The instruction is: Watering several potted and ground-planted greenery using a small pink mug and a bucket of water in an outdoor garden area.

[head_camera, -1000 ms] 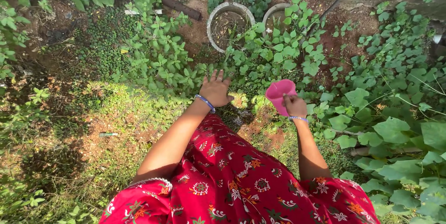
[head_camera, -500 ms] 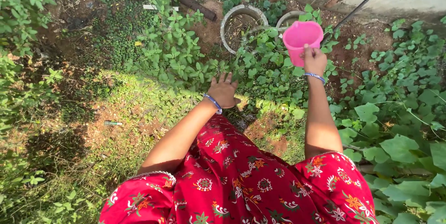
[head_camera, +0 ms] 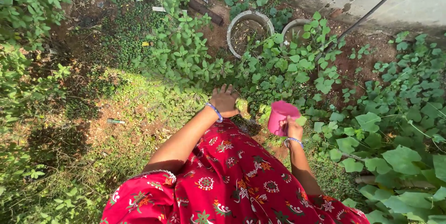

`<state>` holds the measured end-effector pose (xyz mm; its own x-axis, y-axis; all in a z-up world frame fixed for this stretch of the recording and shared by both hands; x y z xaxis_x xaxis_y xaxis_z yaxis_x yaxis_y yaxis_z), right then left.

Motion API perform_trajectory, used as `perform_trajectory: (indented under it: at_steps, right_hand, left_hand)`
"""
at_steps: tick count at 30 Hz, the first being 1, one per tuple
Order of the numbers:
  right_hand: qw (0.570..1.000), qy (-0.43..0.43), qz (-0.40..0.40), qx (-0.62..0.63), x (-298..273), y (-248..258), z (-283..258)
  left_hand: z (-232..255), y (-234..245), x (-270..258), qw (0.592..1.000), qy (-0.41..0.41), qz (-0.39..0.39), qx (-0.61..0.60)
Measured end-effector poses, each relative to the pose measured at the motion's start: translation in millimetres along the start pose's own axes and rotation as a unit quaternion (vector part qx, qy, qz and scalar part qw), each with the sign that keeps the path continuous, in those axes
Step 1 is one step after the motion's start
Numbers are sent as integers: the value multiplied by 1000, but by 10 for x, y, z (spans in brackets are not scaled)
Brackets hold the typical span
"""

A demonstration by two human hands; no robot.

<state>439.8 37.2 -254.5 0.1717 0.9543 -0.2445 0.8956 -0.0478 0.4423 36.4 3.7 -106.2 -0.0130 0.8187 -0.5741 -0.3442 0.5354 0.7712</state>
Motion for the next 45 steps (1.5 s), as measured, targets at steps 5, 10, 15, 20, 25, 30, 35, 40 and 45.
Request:
perform_trajectory:
  at_steps: [5, 10, 15, 20, 25, 30, 35, 40, 45]
  right_hand:
    - [991, -82, -104, 25, 515, -376, 412]
    - [912, 170, -145, -345, 1282, -649, -1396]
    - [852, 314, -35, -417, 1005, -570, -3239]
    - [824, 336, 80, -448, 443, -100, -3761]
    - [846, 323, 186, -381, -248, 583, -3323]
    - [958, 140, 238, -83, -1167, 991, -1454]
    - [919, -21, 334, 210, -3062, 608, 159]
    - [783, -215, 520, 265, -5039, -32, 1032]
    - [697, -193, 600, 343, -5696, -392, 768]
  left_hand:
    - [-22, 14, -43, 1000, -14, 3, 1]
    - [-8, 33, -61, 1000, -25, -18, -2]
    - [119, 30, -35, 997, -57, -41, 21]
    - [330, -1, -20, 992, -101, -64, 48]
    - [404, -60, -6, 985, -133, -93, 60]
    - [298, -169, -25, 973, -186, -109, 84]
    - [77, -451, -115, 952, -257, -136, 92]
    - [-45, -872, -269, 916, -305, -231, 124]
    - [128, -1318, -610, 882, -333, -292, 162]
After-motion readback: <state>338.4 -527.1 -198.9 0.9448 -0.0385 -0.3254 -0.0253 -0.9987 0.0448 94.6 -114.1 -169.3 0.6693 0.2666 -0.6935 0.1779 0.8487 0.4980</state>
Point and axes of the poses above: each hand's wrist, its own x-axis towards the middle knuckle, its own y-axis out of the back of the hand, z = x × y, the point moved 9 cm from there along x, towards the middle knuckle, and after that the axes turned 14 degrees about y, right-handed, at the moved point
